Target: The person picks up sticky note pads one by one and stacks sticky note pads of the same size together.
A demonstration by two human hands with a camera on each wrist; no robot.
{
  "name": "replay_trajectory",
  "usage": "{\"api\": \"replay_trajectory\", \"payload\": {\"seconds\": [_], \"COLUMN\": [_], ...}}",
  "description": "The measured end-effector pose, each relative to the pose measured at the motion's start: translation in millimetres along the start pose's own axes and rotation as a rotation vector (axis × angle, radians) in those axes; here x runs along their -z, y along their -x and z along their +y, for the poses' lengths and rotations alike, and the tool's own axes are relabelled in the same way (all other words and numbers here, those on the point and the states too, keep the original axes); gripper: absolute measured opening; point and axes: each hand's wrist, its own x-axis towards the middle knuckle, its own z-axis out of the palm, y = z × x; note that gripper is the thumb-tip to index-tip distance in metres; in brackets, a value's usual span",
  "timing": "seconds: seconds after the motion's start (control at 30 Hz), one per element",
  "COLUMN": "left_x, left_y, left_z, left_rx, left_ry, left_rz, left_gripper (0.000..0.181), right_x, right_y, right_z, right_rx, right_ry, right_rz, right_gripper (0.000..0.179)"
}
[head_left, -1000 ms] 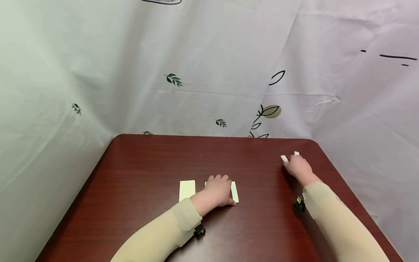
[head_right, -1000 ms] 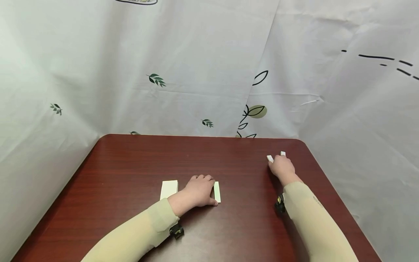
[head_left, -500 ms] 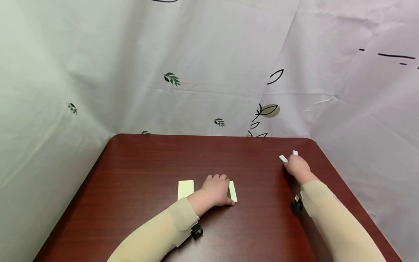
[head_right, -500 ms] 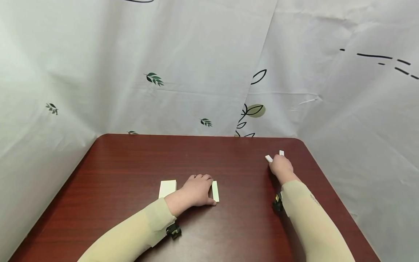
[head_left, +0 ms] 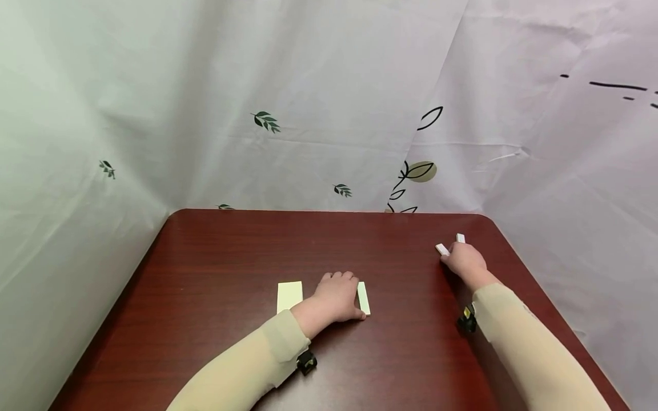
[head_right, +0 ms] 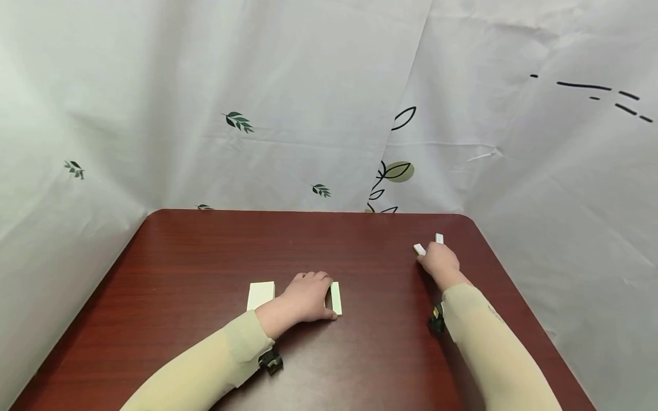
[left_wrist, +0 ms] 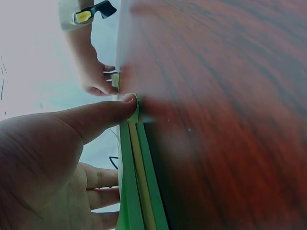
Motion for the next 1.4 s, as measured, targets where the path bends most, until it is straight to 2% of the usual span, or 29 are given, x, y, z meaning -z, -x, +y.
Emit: {"api": "replay_trajectory", "payload": {"seconds": [0.43, 0.7, 0.97, 1.4], "left_x": [1.6, 3.8, 4.3, 4.8], "left_y": [0.4, 0.0, -1.8, -0.1], "left_z": [1.1, 0.7, 1.7, 2.0], "left_rx": [-0.007, -0.015, -0.021, -0.012], "left_ry": [-0.032, -0.033, -0.031, -0.052], "left_rz": [0.002, -0.008, -0.007, -0.007], "left_gripper": [0.07, 0.07, 0.072, 0.07], "right_x": [-9, -23, -37, -50], "right_y": [36.3, 62.1, 84.5, 94.5], "right_z": [-45, -85, -115, -140], "right_rx": [0.088, 0.145, 0.224, 0.274], "right_ry": [0.007, 0.022, 0.029, 0.016], "right_rz": [-0.067, -0.077, -0.05, -0.058], "right_gripper": [0.023, 0.034, 0.031, 0.032]}}
